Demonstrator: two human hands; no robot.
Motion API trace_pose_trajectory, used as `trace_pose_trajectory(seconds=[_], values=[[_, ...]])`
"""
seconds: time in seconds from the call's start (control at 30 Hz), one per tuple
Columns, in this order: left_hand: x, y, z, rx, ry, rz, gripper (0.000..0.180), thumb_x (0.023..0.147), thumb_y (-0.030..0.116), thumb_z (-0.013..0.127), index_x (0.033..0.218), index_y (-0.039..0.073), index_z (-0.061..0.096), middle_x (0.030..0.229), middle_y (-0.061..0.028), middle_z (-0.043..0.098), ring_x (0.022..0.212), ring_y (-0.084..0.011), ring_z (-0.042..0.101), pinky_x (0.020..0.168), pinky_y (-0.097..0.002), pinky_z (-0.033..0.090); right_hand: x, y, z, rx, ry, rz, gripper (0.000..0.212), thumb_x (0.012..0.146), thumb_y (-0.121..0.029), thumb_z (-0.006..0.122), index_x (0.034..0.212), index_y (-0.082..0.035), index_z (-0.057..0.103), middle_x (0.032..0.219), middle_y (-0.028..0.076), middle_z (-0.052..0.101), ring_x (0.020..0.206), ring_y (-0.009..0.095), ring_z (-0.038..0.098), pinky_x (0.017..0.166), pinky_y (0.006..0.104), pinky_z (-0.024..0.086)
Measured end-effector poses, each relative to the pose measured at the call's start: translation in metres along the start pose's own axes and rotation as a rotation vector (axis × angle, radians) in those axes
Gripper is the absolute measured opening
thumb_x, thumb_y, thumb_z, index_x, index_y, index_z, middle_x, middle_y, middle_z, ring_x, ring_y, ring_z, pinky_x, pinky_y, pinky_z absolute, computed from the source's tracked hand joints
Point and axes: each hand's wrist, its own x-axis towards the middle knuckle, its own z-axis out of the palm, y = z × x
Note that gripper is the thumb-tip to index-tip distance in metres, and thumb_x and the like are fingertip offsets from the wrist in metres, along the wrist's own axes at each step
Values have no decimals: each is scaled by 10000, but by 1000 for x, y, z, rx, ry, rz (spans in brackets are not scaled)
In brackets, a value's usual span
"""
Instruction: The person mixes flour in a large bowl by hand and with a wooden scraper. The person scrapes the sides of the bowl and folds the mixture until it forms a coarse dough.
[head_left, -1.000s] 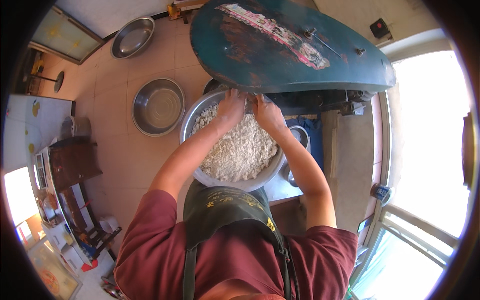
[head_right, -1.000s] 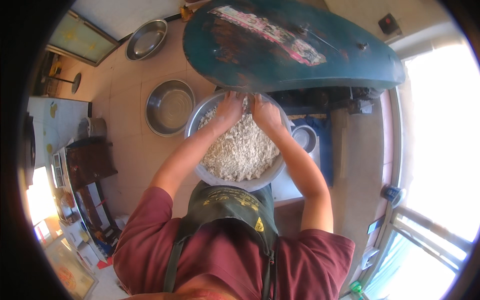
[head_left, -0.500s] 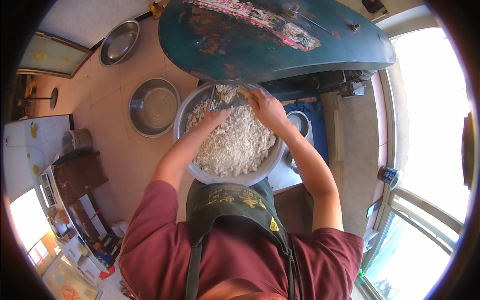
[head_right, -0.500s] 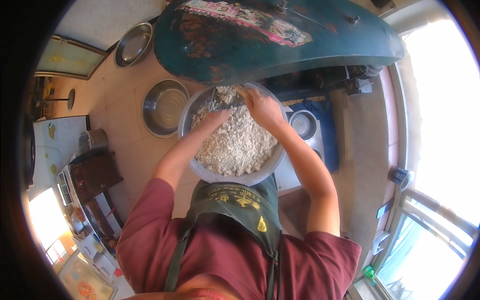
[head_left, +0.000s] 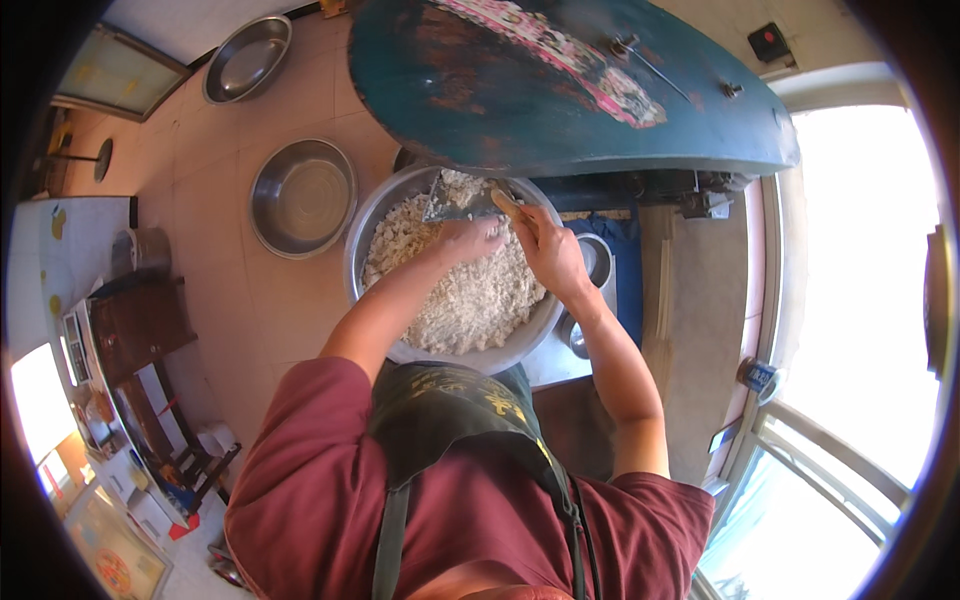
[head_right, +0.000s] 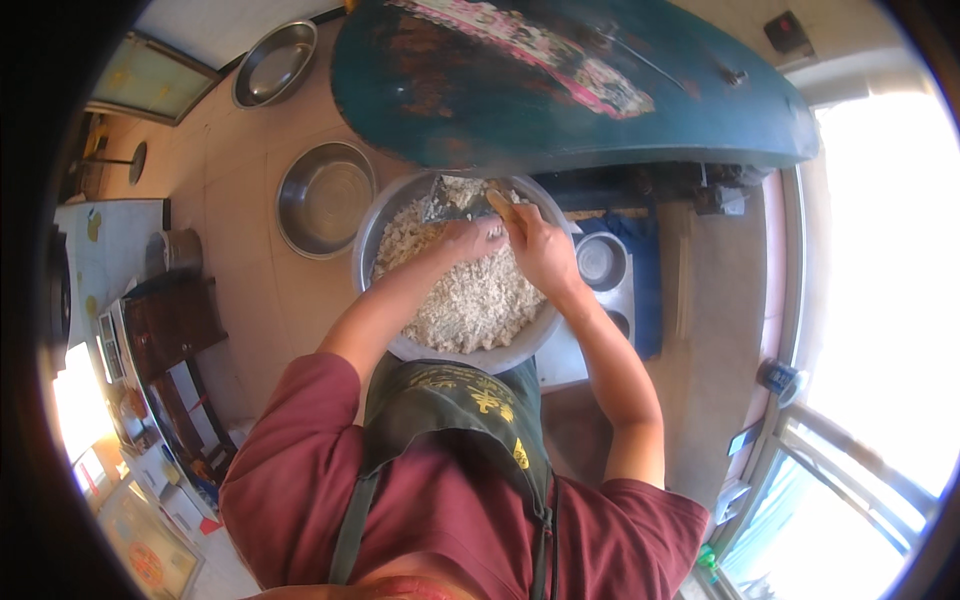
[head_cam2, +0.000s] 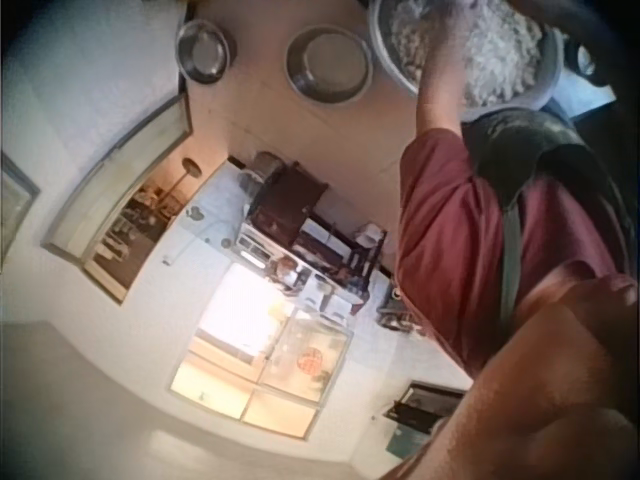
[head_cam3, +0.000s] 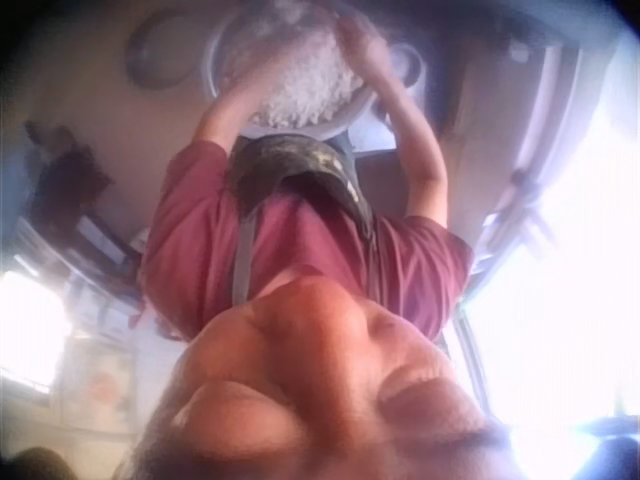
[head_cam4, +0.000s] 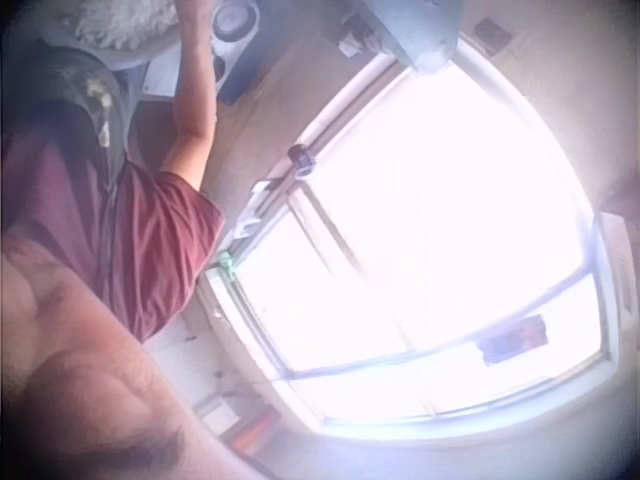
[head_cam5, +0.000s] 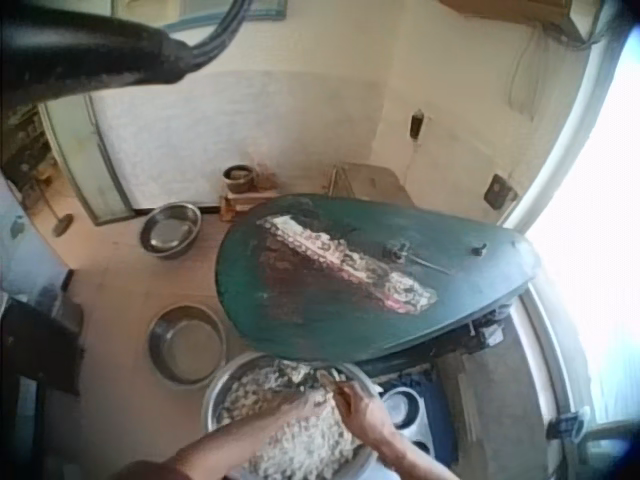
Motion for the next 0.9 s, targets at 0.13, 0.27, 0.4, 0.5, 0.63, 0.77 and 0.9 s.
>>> trace_pose_trajectory(seconds=[0.13, 0.27, 0.4, 0.5, 0.63, 0.77, 0.9], values=[[-41, -30, 11, 399, 249, 267, 576, 889, 563, 611, 1294, 154, 617, 1394, -102, 543, 1285, -311, 488, 1052, -469, 413, 23, -9, 21, -176, -61, 27, 261, 982, -249, 538, 1156, -57, 565, 819, 258, 688, 768, 455, 671, 674, 518, 537], [-73, -43, 13, 484, 337, 386, 608, 840, 557, 695, 1303, 173, 610, 1339, -88, 558, 1233, -334, 508, 1002, -507, 439, 60, 10, 62, -328, -41, -15, 292, 999, -273, 461, 1162, -47, 548, 755, 276, 674, 710, 469, 662, 638, 558, 537], [-84, -62, 19, 389, 390, 397, 537, 834, 326, 734, 1332, 194, 584, 1246, -73, 589, 1118, -283, 587, 894, -441, 524, 35, -34, 42, -298, -89, -99, 290, 1006, -269, 451, 1175, -57, 556, 739, 263, 675, 659, 434, 669, 568, 539, 549], [-74, -50, 14, 319, 344, 320, 485, 847, 172, 686, 1321, 187, 585, 1180, -87, 604, 1013, -261, 635, 807, -406, 559, 28, -27, 57, -362, -54, -161, 246, 1009, -258, 448, 1131, -74, 557, 752, 260, 679, 642, 430, 671, 539, 529, 549], [-84, -32, 9, 341, 476, 385, 412, 865, 66, 612, 1265, 164, 606, 1095, -111, 608, 917, -277, 651, 744, -413, 566, 66, 4, 83, -378, 0, -96, 226, 1010, -277, 463, 1084, -70, 515, 746, 261, 679, 652, 451, 670, 550, 540, 547], [-101, -31, 3, 204, 468, 353, 246, 866, 15, 586, 1103, 71, 620, 1124, -157, 588, 959, -327, 638, 822, -415, 570, 52, -31, 72, -380, -99, -30, 257, 1001, -298, 481, 1086, -55, 491, 732, 265, 675, 668, 457, 672, 595, 547, 553], [-95, -25, 4, 292, 528, 398, 252, 851, 28, 608, 1099, 67, 629, 1100, -153, 595, 947, -334, 645, 821, -433, 562, 84, -9, 92, -379, -63, -43, 277, 1014, -325, 446, 1111, -70, 488, 790, 309, 669, 764, 514, 651, 676, 608, 519]])
